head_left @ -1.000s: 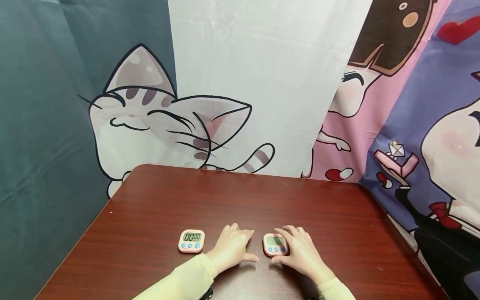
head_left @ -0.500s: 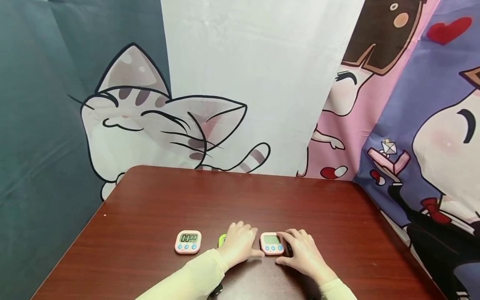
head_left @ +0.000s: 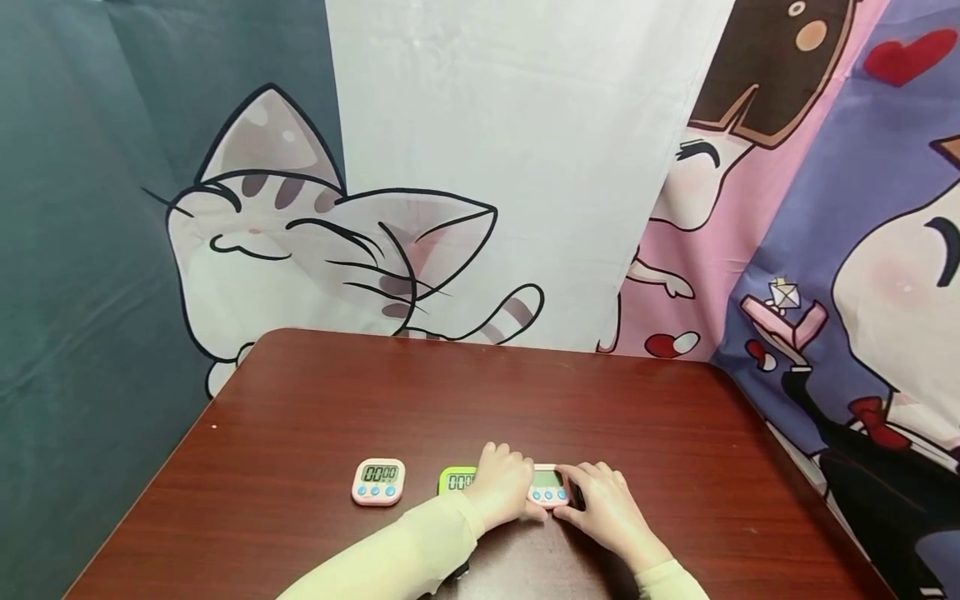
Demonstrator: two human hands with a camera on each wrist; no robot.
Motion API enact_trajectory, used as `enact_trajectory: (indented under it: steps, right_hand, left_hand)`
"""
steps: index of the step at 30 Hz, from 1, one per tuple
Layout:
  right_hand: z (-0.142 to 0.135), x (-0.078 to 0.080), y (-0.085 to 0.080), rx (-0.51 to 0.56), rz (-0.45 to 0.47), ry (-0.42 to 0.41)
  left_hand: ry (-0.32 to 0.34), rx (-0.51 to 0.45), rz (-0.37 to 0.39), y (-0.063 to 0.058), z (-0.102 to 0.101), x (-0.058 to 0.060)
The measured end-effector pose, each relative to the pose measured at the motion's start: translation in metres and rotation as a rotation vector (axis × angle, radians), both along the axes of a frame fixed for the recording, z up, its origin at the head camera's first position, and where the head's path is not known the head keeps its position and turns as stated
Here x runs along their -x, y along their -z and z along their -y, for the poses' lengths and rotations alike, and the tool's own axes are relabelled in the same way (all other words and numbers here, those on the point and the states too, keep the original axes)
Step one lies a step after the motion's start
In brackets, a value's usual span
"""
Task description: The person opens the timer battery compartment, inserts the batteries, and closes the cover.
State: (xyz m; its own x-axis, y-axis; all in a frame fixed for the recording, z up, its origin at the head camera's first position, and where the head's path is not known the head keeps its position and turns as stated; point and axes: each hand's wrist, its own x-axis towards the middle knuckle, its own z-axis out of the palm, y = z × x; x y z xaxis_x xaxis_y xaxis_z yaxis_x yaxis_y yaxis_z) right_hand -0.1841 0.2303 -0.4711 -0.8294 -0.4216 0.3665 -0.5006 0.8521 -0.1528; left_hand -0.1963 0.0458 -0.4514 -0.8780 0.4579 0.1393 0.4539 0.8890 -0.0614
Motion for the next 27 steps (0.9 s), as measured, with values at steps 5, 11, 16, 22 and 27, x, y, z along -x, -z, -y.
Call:
enact_trajectory:
  steps: [5,11,16,22,27]
  right_hand:
    - [0.0027,-0.0006,-0.002,0.01,0.028,0.017]
    - [0.0048,-0.0009,-0.0013,0.008,0.047,0.028]
    - [0.0061,-0.0008,-0.0019,0.012,0.049,0.031]
    - [0.0056,-0.0029,-0.002,-0.003,0.015,0.034]
    - [0.0059,-0.0059,-0.0018,-0.03,-0.018,0.028]
  left_hand:
    - [-0.011,0.017,-0.01,-0.0001,-0.0016,0.0011]
    - [-0.008,0.02,-0.026,0.0018,-0.0008,0.0029]
    - [-0.018,0.007,-0.027,0.0055,0.0006,0.0045]
    - [-0.017,-0.01,-0.015,0.0066,-0.0003,0.006]
    - [-0.008,-0.039,-0.016,0.0046,0.0006,0.0049]
